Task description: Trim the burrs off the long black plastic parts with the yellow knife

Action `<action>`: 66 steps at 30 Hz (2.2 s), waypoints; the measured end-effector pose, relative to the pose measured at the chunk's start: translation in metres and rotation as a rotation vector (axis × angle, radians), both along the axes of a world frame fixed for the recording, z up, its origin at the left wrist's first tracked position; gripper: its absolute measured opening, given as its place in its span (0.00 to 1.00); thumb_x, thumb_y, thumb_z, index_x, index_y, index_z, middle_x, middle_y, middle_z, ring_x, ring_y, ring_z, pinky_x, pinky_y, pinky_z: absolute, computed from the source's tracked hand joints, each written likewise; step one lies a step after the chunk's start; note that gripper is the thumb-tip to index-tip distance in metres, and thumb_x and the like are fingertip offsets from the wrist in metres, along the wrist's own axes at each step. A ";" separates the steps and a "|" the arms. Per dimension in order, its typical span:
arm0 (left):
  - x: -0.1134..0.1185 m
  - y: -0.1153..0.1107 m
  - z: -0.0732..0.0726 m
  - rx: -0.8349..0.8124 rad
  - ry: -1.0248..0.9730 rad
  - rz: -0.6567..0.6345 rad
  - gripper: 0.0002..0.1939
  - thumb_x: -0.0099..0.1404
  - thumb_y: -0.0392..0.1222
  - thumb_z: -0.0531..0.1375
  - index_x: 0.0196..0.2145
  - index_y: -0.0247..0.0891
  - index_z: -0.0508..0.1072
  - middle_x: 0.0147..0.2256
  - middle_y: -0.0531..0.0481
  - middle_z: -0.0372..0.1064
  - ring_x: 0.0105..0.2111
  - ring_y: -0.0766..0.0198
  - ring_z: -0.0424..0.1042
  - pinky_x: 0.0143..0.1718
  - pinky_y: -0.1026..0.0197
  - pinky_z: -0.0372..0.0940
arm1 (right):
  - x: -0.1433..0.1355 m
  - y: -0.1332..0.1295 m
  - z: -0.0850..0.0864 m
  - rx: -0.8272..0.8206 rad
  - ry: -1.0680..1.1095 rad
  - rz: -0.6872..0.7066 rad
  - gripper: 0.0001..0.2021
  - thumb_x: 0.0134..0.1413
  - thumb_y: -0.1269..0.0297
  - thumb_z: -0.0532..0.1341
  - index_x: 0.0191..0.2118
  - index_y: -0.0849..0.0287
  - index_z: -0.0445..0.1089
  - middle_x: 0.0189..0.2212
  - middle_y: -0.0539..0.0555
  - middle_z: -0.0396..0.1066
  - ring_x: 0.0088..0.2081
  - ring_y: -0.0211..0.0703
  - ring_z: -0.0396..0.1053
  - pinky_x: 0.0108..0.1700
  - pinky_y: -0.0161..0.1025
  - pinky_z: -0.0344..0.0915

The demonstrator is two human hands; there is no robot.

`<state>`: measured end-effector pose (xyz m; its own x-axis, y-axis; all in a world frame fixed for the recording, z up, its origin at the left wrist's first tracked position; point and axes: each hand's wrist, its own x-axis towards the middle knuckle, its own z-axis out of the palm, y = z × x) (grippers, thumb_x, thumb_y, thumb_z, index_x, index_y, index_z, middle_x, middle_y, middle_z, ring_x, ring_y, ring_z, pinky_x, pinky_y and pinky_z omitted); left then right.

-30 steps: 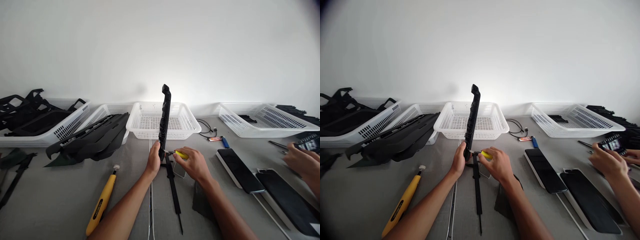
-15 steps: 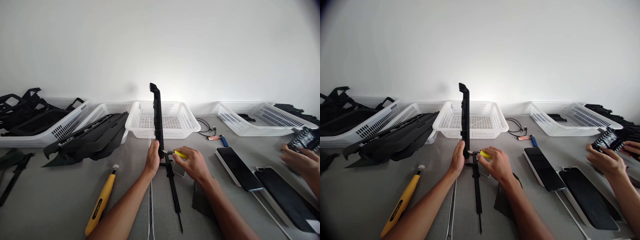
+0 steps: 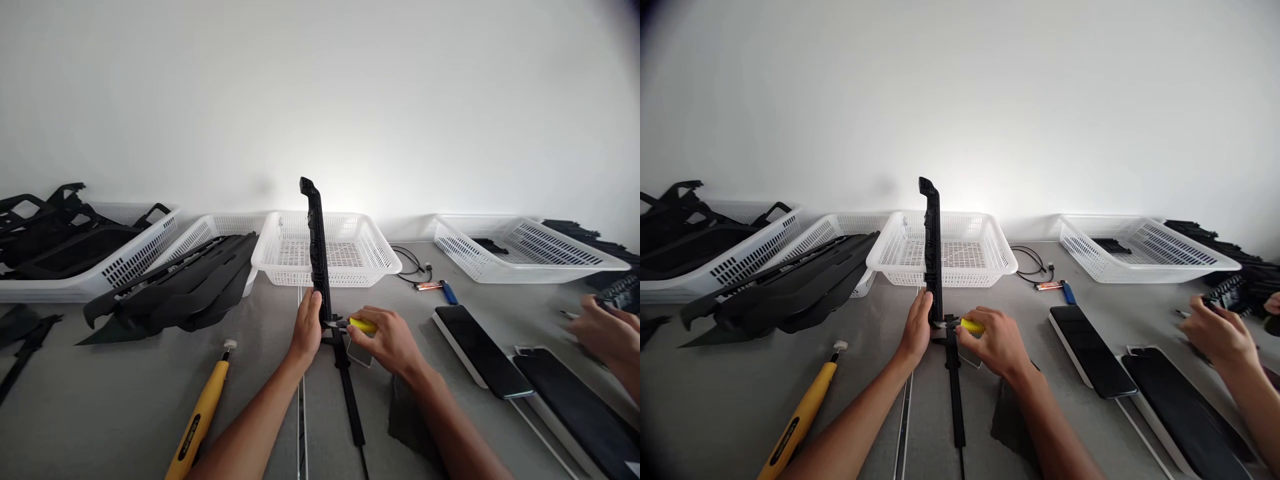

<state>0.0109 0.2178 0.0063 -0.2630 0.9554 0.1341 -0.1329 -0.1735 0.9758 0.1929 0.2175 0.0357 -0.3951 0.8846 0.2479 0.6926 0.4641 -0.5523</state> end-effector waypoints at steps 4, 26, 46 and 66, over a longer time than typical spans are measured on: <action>0.001 -0.001 0.002 -0.002 -0.014 -0.010 0.17 0.71 0.60 0.58 0.41 0.43 0.75 0.43 0.47 0.76 0.52 0.53 0.71 0.54 0.58 0.64 | -0.001 0.001 0.000 0.022 0.020 -0.032 0.17 0.65 0.52 0.57 0.34 0.53 0.80 0.31 0.51 0.79 0.32 0.42 0.74 0.35 0.36 0.61; 0.005 -0.004 -0.003 -0.103 0.016 -0.284 0.27 0.66 0.66 0.62 0.27 0.42 0.59 0.23 0.60 0.50 0.22 0.70 0.51 0.23 0.65 0.49 | 0.000 0.013 -0.010 0.098 0.081 -0.369 0.37 0.62 0.25 0.47 0.23 0.55 0.63 0.19 0.50 0.65 0.22 0.38 0.58 0.28 0.36 0.47; 0.000 -0.004 -0.006 -0.033 0.066 -0.027 0.27 0.68 0.70 0.58 0.31 0.41 0.72 0.31 0.50 0.70 0.38 0.57 0.70 0.40 0.60 0.66 | -0.003 0.015 -0.013 0.035 0.012 -0.326 0.41 0.59 0.21 0.45 0.23 0.57 0.68 0.19 0.52 0.68 0.23 0.38 0.60 0.29 0.37 0.45; -0.008 -0.001 -0.005 -0.063 0.051 0.104 0.23 0.68 0.63 0.58 0.33 0.40 0.76 0.40 0.44 0.79 0.45 0.52 0.76 0.52 0.54 0.70 | -0.015 0.000 -0.015 0.316 -0.113 -0.129 0.36 0.68 0.31 0.47 0.22 0.57 0.64 0.20 0.53 0.70 0.23 0.37 0.65 0.31 0.38 0.44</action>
